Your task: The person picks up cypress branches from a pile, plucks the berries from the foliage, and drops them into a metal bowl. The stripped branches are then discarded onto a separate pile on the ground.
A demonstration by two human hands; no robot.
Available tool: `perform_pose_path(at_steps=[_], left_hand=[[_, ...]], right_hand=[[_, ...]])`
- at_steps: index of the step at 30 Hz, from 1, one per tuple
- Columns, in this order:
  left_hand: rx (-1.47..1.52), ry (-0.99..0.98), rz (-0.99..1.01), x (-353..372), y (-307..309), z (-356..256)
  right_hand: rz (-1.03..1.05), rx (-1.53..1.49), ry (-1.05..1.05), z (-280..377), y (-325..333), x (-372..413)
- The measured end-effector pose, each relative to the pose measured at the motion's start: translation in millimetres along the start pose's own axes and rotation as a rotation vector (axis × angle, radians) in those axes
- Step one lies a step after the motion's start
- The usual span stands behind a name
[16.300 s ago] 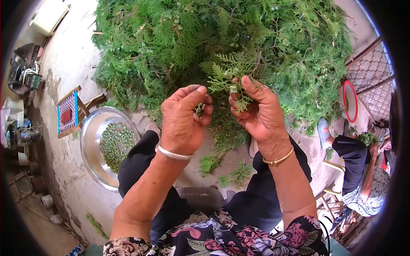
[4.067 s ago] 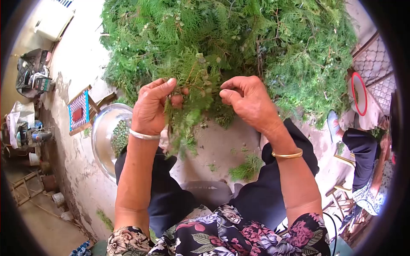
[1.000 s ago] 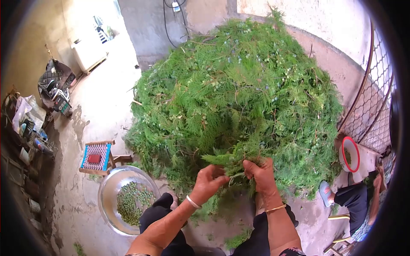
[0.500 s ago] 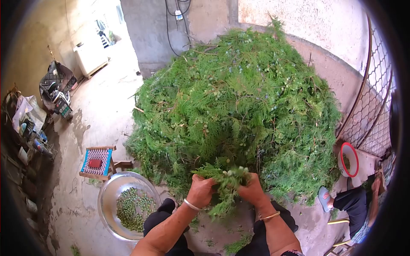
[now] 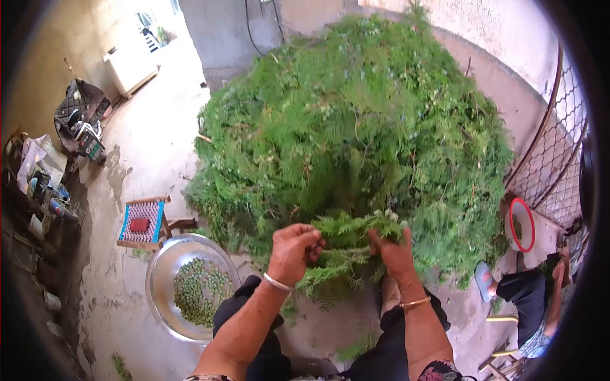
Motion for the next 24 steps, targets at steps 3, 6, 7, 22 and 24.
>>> perform_pose_path(at_steps=[3,6,7,22,24], left_hand=[[-0.016,-0.052,-0.01,2,-3,-7],[-0.159,-0.218,-0.052,4,-5,-15],[-0.227,-0.274,-0.08,4,-3,-18],[-0.891,-0.2,0.289,7,-24,-15],[-0.907,-0.127,0.358,8,-24,-15]], right_hand=[[0.055,0.024,0.016,0,4,7],[0.215,0.335,0.114,16,-1,7],[0.279,0.438,0.155,20,-3,5],[0.407,1.097,0.363,-4,-12,12],[0.389,1.101,0.42,4,-17,11]])
Point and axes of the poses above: each hand's wrist, its own x-axis away from the middle knuckle, its own y-axis out of the back of the hand, z = x × y, the point moved 2 cm from there along -x, towards the middle knuckle, and after that the axes turned 15 degrees about z, right-handed, at the moved point
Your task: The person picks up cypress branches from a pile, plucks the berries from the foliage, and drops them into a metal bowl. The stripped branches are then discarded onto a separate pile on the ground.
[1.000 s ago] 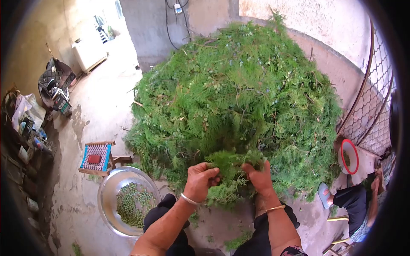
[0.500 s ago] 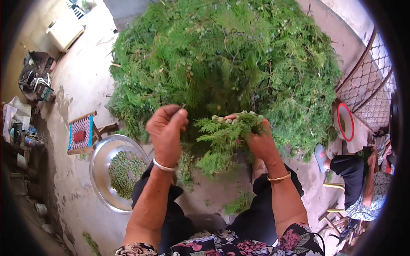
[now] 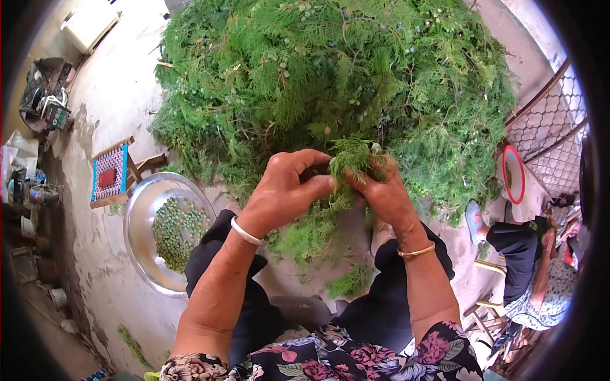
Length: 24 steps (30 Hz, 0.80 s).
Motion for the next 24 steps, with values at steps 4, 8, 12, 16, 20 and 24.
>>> perform_pose_path(at_steps=[4,8,12,16,20,24], left_hand=[[0.413,0.148,0.013,3,-2,1],[0.069,-0.042,-0.042,0,-2,5],[-0.077,-0.031,-0.061,-1,0,9],[-0.189,-0.146,-0.178,-3,-7,17],[-0.316,-0.179,-0.175,-3,-10,14],[-0.388,-0.217,-0.155,-2,-8,17]], right_hand=[[0.018,-1.096,-0.386,4,0,-3],[0.012,-0.783,-0.204,2,-7,1],[-0.011,-0.712,-0.099,8,-9,-1],[0.002,-0.809,-0.227,7,-9,-3],[-0.013,-0.589,-0.122,7,-11,-2],[0.011,-0.579,-0.122,7,-19,-1]])
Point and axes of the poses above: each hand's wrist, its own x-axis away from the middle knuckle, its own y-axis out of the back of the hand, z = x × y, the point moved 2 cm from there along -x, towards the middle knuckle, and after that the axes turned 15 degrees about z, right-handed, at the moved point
